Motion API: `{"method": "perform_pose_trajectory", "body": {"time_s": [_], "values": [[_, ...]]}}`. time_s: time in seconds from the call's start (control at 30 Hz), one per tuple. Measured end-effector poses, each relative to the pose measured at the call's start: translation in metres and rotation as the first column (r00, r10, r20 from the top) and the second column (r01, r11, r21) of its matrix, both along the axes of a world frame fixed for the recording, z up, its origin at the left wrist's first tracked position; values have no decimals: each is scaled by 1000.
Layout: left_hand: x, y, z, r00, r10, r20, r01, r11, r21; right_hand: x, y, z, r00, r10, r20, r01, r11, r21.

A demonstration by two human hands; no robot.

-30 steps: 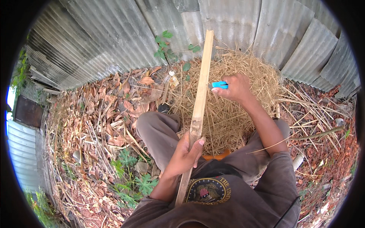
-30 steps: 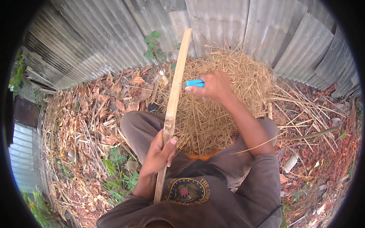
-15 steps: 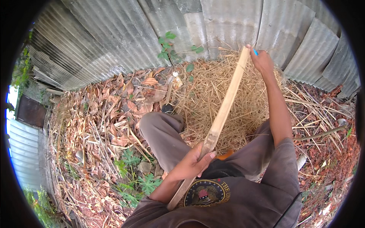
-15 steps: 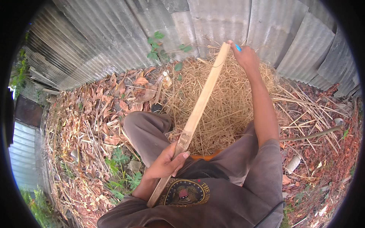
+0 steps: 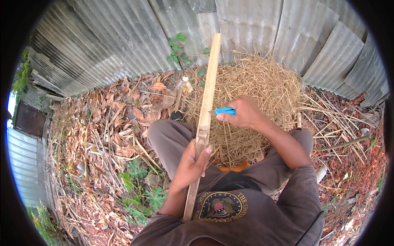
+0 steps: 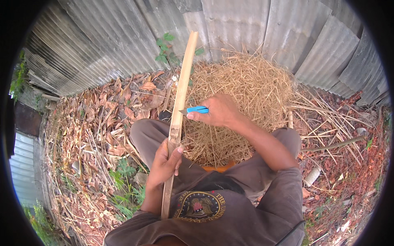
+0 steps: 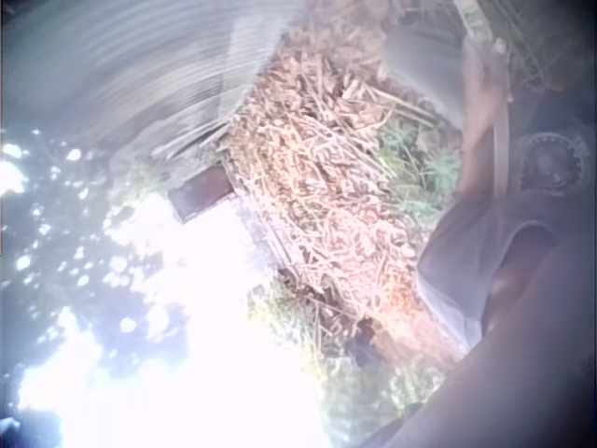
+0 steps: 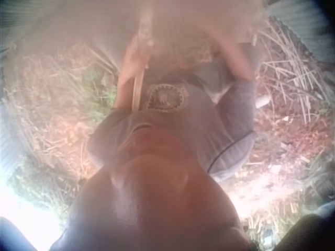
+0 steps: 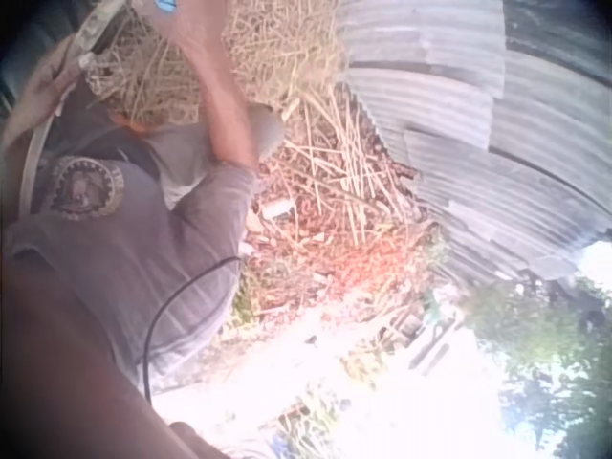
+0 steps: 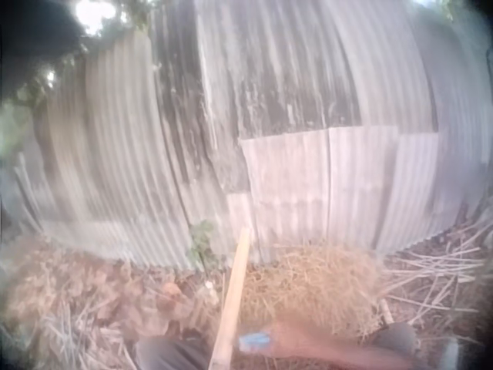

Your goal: The person sits on the ground and uses a blue utility knife to shave and smooth a long piece of bamboo. They hold the bamboo with their left hand and scrape along its length with the knife in their right hand, occasionally rotating the piece to work on different sides.

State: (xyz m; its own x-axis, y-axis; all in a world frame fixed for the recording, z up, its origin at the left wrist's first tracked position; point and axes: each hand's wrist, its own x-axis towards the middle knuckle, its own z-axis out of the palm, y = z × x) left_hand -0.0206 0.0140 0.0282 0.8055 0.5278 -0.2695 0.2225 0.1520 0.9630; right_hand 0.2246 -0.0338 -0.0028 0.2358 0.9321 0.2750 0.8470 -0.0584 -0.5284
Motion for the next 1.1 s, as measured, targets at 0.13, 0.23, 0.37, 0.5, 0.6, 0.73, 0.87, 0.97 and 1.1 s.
{"method": "perform_pose_trajectory", "body": {"time_s": [0.13,0.23,0.37,0.5,0.6,0.73,0.87,0.97,1.1], "values": [[2,-2,2,999,-24,-24,25,1000,18,-1,0,-1,998,-17,61,20,999,-48],[5,-8,4,999,-15,-42,17,999,43,9,6,-14,991,-98,89,96,995,25],[5,-6,-4,998,-33,-53,36,997,63,27,14,-21,969,-163,186,165,986,4],[4,-5,-5,996,-54,-73,60,994,91,37,17,-20,948,-166,270,159,986,50],[5,-7,-3,997,-61,-52,65,995,80,51,18,-18,942,-198,273,181,980,85],[5,-9,-2,996,-59,-61,63,996,61,63,21,-17,928,-242,285,210,968,136],[1,-19,-1,994,-108,-29,108,994,8,99,23,-1,875,-434,213,439,898,24],[2,-24,0,987,-156,-46,157,988,8,133,23,2,816,-551,174,561,828,-9],[-2,-30,-3,967,-254,-21,254,967,2,175,17,1,580,-807,112,811,585,11]]}}
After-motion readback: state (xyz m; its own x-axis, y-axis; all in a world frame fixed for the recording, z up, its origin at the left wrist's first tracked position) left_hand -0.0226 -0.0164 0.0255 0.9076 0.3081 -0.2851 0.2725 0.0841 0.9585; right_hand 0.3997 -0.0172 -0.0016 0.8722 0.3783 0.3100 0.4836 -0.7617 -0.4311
